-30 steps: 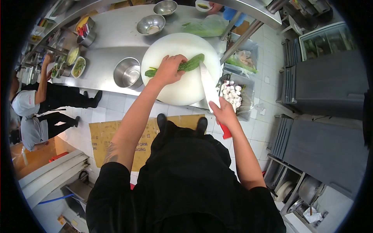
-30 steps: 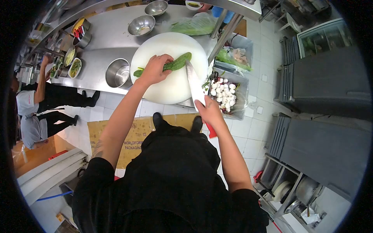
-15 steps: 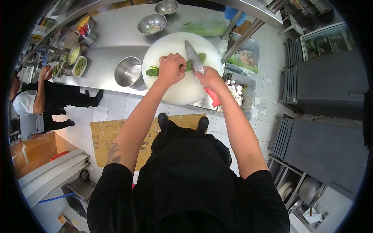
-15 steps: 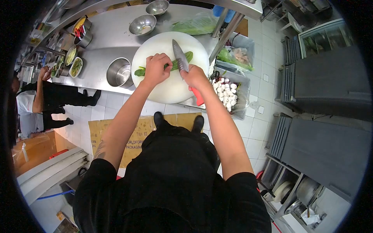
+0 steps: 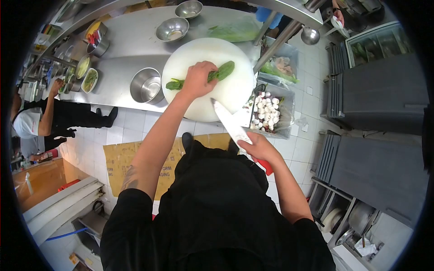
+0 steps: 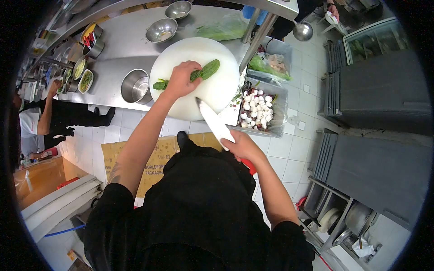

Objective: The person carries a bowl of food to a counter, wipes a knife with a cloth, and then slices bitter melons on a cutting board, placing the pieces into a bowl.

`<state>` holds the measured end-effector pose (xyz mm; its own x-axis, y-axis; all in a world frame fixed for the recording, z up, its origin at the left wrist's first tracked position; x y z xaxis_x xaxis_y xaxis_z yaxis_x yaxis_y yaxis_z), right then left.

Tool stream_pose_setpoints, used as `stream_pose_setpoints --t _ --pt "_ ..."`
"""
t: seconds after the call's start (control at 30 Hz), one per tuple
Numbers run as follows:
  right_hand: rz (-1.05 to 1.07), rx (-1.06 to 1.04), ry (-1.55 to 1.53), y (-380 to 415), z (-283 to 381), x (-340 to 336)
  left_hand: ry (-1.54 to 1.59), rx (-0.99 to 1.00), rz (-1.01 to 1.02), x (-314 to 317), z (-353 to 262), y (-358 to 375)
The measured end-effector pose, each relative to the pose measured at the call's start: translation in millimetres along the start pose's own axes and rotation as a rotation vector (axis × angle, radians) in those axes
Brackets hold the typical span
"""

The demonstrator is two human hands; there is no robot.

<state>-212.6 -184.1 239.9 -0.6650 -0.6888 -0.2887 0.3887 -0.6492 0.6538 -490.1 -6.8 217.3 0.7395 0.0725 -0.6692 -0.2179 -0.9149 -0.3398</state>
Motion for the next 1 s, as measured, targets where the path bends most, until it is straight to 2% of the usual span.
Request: stream_pose_setpoints --t 0.1,0.17,0.3,0.43,0.57,0.77,1.0 --pt "-0.219 0.015 -0.151 0.2 -13.1 -22.7 -0.008 0.039 0.053 5.9 -3.8 5.7" --pt "-0.337 -0.040 -0.100 -13.7 2.2 -35.0 -0.005 0.057 0.112 1.9 0.8 6.5" --pt "-0.464 -0.201 0.077 -83.3 33.4 -47.3 -0.011 0.066 0.038 -8.7 -7.9 8.5" --pt "-0.382 -0.131 0.084 -120.2 86.0 -61.3 -0.059 0.055 -0.024 -0.8 -4.6 8.5" --pt "-0.340 -0.113 0.088 -132.5 104.3 -69.4 -0.123 0.027 -0.064 1.3 -9.4 6.5" --pt "-0.237 -0.126 0.118 -142.7 83.1 -58.2 -0.179 -0.006 -0.091 3.4 -12.6 4.7" --pt "-0.171 -0.077 0.223 -71.5 53.4 -7.7 -0.224 -0.007 -0.067 -0.5 -17.2 2.3"
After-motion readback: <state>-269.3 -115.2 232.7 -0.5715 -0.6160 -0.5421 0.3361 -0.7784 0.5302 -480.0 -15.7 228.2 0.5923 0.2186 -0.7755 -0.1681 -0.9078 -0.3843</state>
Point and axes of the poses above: each hand's wrist, its own y-axis away from the middle knuckle, its own x-axis out of the palm, z = x × y, the point moved 4 cm from there along -y, towards the middle knuckle, and after that the axes turned 5 degrees about y, right-handed, at the moved point
